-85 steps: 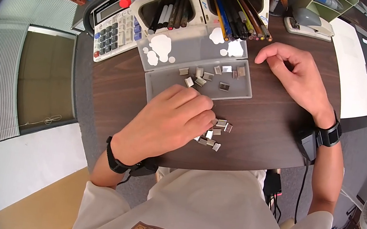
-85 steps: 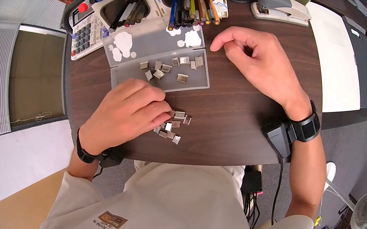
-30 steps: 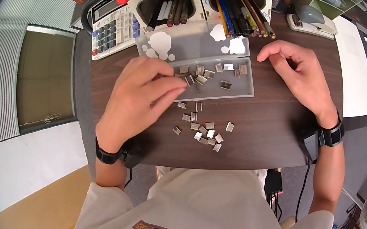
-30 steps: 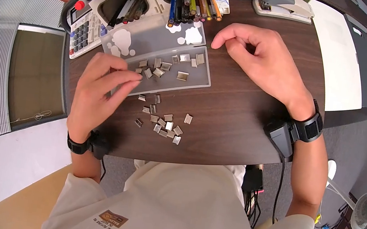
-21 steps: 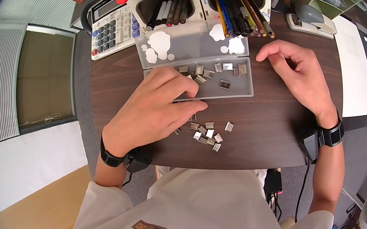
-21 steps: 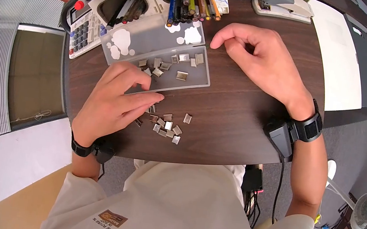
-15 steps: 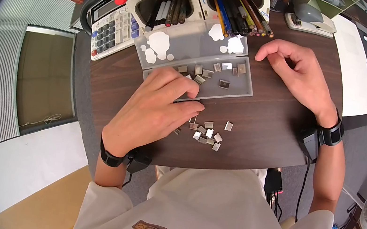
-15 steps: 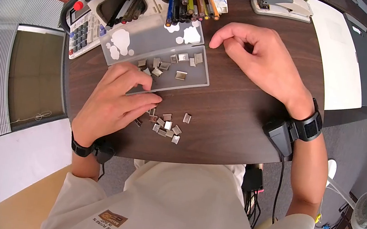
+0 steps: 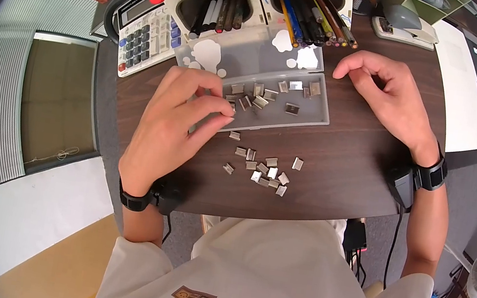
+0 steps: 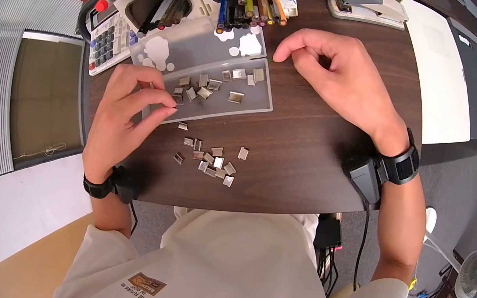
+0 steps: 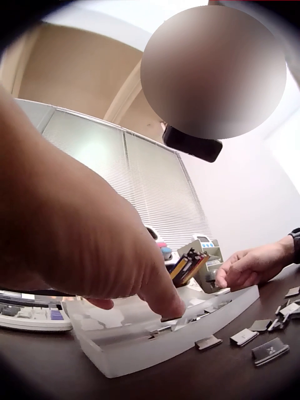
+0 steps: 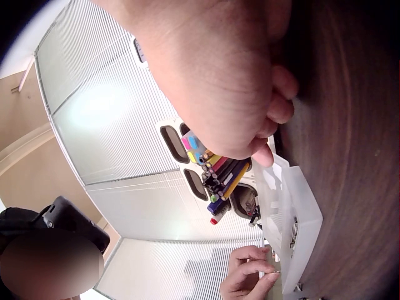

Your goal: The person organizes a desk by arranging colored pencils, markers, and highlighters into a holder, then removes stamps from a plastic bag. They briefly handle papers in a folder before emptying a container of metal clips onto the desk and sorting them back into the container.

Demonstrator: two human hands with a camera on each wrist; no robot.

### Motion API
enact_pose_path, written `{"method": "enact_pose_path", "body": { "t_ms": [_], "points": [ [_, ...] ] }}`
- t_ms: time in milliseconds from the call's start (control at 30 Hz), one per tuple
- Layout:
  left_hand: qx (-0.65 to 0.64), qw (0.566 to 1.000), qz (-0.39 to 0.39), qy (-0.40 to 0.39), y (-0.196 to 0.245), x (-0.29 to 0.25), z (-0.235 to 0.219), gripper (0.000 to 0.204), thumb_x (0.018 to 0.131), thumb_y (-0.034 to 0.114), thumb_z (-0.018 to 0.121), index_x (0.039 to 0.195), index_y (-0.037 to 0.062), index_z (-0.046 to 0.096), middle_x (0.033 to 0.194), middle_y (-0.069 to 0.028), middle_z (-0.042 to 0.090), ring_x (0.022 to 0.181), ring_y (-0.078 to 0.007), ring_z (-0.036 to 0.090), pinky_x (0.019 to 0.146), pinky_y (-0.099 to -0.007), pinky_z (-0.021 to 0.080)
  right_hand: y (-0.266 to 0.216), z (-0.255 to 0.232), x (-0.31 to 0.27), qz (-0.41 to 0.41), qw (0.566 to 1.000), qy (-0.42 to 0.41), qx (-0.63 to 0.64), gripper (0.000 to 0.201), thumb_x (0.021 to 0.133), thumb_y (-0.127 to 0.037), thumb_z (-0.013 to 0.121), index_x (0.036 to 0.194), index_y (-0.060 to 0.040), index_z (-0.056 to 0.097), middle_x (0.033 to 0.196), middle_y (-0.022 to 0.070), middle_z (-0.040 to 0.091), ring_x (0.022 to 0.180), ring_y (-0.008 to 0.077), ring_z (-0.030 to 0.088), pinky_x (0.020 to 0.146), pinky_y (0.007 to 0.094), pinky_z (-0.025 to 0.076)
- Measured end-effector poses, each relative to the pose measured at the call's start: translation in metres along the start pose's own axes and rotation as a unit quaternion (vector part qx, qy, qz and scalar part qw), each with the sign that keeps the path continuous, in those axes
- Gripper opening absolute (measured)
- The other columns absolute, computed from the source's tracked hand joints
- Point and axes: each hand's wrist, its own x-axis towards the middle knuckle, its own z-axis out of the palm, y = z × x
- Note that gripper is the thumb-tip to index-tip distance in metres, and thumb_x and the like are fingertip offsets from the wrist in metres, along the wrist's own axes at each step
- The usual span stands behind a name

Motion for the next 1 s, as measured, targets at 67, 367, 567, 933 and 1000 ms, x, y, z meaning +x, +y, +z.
{"method": "enact_pose_path", "body": {
  "t_ms": [67, 367, 567, 933, 1000],
  "points": [
    [-0.003, 1.0, -0.001, 0.0, -0.004, -0.001, -0.001, 0.018, 0.079, 0.001, 0.083, 0.093, 0.0051, 0.074, 0.106, -0.0051, 0.062, 0.099, -0.0265, 0.057, 0.084, -0.0372, 0.049, 0.0, 0.0, 0.001, -0.001, 1.0, 0.002, -0.003, 0.018, 0.1, -0.01, 0.058, 0.105, -0.006, 0.075, 0.075, -0.0035, 0.058, 0.068, 0.0051, 0.047, 0.062, 0.0256, 0.04],
    [0.046, 0.997, -0.042, 0.038, -0.008, -0.002, 0.0, 0.014, 0.081, 0.0, 0.081, 0.093, 0.0034, 0.074, 0.104, -0.0044, 0.061, 0.092, -0.0252, 0.058, 0.077, -0.0379, 0.05, 0.001, 0.0, 0.0, -0.005, 1.0, 0.004, -0.001, 0.018, 0.1, -0.01, 0.058, 0.105, -0.0065, 0.075, 0.076, -0.0033, 0.06, 0.068, 0.0053, 0.047, 0.062, 0.0257, 0.04],
    [-0.003, 1.0, -0.007, 0.0, 0.0, -0.003, 0.001, 0.019, 0.078, 0.004, 0.085, 0.095, 0.0079, 0.078, 0.108, -0.0055, 0.064, 0.099, -0.0257, 0.059, 0.082, -0.0381, 0.051, 0.002, 0.001, 0.0, -0.016, 1.0, 0.006, 0.002, 0.018, 0.101, -0.01, 0.058, 0.105, -0.0062, 0.075, 0.077, -0.0036, 0.061, 0.069, 0.0047, 0.048, 0.063, 0.0251, 0.041],
    [-0.055, 0.989, 0.079, -0.115, 0.009, -0.002, 0.01, 0.028, 0.07, 0.009, 0.089, 0.094, 0.0095, 0.075, 0.124, -0.005, 0.063, 0.115, -0.0328, 0.056, 0.096, -0.0446, 0.048, 0.001, 0.0, 0.0, -0.013, 1.0, 0.003, -0.006, 0.019, 0.101, -0.01, 0.058, 0.106, -0.0063, 0.075, 0.079, -0.0036, 0.063, 0.069, 0.0046, 0.049, 0.063, 0.0248, 0.041],
    [-0.053, 0.988, 0.081, -0.121, 0.008, -0.002, 0.012, 0.028, 0.07, 0.01, 0.089, 0.094, 0.0094, 0.075, 0.125, -0.0045, 0.063, 0.116, -0.0328, 0.055, 0.097, -0.0445, 0.048, 0.001, 0.0, 0.0, -0.009, 1.0, 0.003, -0.003, 0.019, 0.101, -0.01, 0.058, 0.106, -0.0063, 0.075, 0.079, -0.0036, 0.063, 0.069, 0.0046, 0.049, 0.063, 0.0248, 0.041]
  ]
}}
